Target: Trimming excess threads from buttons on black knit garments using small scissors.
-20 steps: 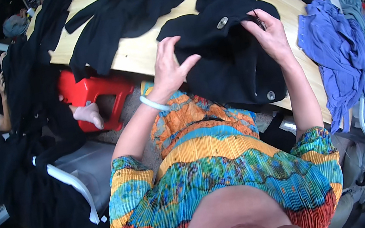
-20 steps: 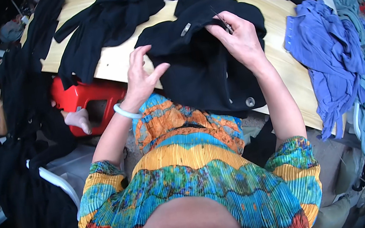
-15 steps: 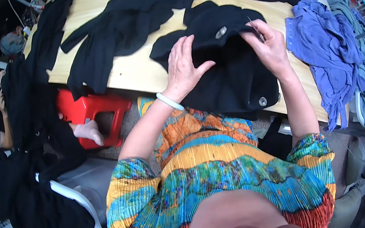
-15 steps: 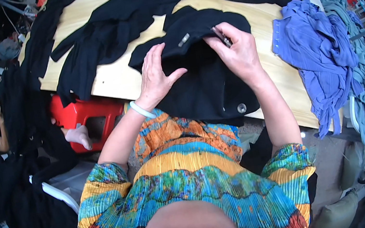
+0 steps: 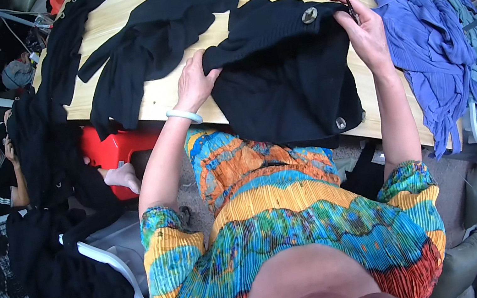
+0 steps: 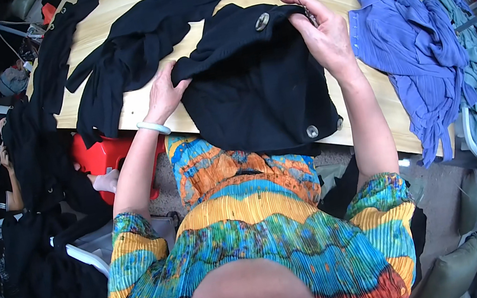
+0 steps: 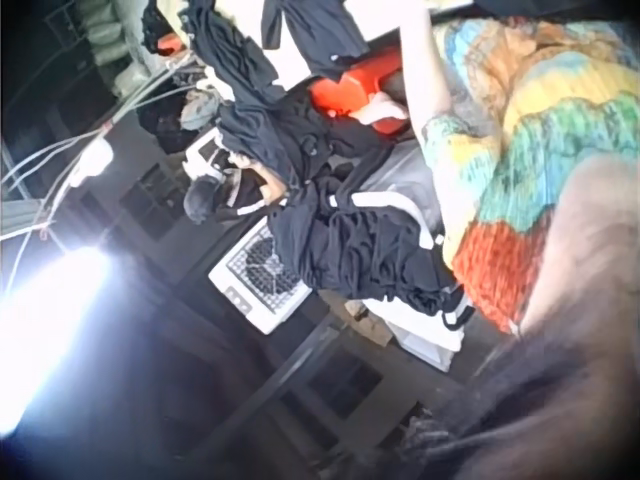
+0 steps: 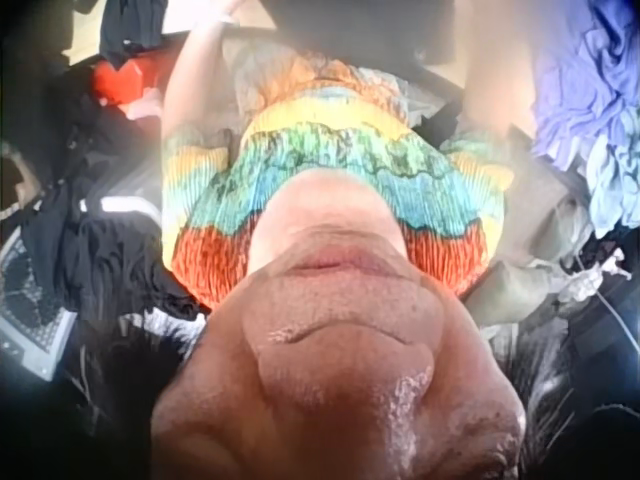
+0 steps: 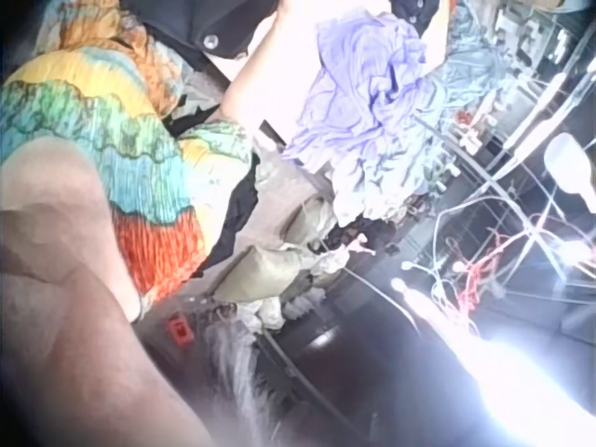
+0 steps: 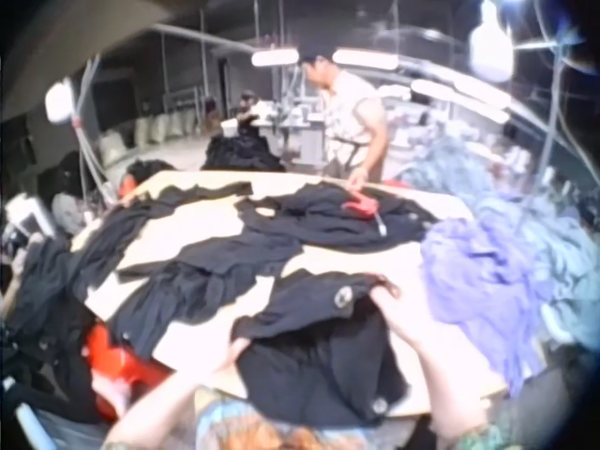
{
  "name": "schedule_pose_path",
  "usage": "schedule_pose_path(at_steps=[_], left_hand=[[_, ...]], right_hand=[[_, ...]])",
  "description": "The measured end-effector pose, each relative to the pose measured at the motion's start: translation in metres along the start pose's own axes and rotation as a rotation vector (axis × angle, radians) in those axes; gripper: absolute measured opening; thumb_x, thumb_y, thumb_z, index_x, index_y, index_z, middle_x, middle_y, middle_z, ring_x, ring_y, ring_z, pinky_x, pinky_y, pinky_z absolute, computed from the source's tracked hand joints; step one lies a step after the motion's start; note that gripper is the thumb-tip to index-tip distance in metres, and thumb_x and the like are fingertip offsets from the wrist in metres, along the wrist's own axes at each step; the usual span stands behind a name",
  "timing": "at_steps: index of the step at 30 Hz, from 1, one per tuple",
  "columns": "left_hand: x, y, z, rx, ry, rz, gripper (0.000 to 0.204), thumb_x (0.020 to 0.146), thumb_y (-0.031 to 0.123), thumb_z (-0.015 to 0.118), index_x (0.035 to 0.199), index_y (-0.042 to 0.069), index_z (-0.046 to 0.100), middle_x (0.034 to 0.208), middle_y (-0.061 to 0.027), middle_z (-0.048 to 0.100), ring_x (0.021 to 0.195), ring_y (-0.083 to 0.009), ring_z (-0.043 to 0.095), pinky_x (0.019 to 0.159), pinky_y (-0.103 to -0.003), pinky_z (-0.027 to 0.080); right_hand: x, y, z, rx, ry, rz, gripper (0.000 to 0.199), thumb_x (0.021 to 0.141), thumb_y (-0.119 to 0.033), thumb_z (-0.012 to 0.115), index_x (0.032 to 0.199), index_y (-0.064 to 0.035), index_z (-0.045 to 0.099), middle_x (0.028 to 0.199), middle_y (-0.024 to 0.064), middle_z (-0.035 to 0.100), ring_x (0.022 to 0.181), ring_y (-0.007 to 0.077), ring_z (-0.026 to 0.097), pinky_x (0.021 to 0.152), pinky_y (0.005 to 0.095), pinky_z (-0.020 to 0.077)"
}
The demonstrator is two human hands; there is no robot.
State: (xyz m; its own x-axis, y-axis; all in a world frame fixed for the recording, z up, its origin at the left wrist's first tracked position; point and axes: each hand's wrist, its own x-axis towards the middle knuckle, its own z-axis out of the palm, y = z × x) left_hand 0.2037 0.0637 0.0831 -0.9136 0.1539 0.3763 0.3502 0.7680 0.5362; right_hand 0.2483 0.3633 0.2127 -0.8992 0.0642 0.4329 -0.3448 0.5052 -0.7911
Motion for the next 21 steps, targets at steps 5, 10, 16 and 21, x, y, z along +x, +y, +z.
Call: schedule_pose_path(at_steps=[5, 10, 16, 21], left_hand=[[0.025, -0.018, -0.006, -0.141, 0.307, -0.109, 0.023, 0.077, 0.007, 0.047, 0.097, -0.002, 0.055, 0.089, -0.0223, 0.058, 0.085, -0.0368, 0.057, 0.076, -0.038, 0.045], [0.081, 0.082, -0.076, -1.143, 0.219, -0.169, 0.023, 0.084, 0.005, 0.042, 0.101, -0.007, 0.052, 0.087, -0.0123, 0.06, 0.077, -0.0171, 0.058, 0.072, -0.026, 0.046], [0.069, 0.15, -0.103, -1.549, 0.116, -0.135, 0.018, 0.085, 0.002, 0.043, 0.101, -0.004, 0.048, 0.092, -0.012, 0.058, 0.081, -0.0184, 0.059, 0.074, -0.027, 0.049], [0.065, 0.178, -0.123, -1.793, 0.042, -0.272, 0.017, 0.084, 0.001, 0.042, 0.099, -0.003, 0.048, 0.092, -0.0137, 0.057, 0.083, -0.0224, 0.06, 0.075, -0.03, 0.05]], right_hand=[[-0.004, 0.0, 0.003, -0.203, -0.38, -0.015, 0.019, 0.074, -0.004, 0.056, 0.094, -0.0021, 0.059, 0.084, 0.0037, 0.06, 0.078, 0.012, 0.056, 0.071, 0.0252, 0.0431], [-0.015, -0.016, 0.011, -0.109, -0.36, -0.136, 0.015, 0.069, 0.0, 0.061, 0.082, 0.0004, 0.054, 0.11, 0.009, 0.055, 0.084, 0.0127, 0.056, 0.071, 0.0234, 0.0435], [-0.035, -0.034, 0.065, 0.477, -0.29, -0.05, 0.024, 0.065, 0.0, 0.069, 0.082, -0.0024, 0.053, 0.122, 0.0131, 0.047, 0.1, 0.0118, 0.048, 0.08, 0.023, 0.0396], [-0.057, -0.052, 0.09, 0.398, -0.078, -0.173, 0.095, 0.056, -0.009, 0.079, 0.129, 0.0006, 0.02, 0.124, 0.0111, 0.037, 0.112, 0.021, 0.041, 0.094, 0.0319, 0.0328]])
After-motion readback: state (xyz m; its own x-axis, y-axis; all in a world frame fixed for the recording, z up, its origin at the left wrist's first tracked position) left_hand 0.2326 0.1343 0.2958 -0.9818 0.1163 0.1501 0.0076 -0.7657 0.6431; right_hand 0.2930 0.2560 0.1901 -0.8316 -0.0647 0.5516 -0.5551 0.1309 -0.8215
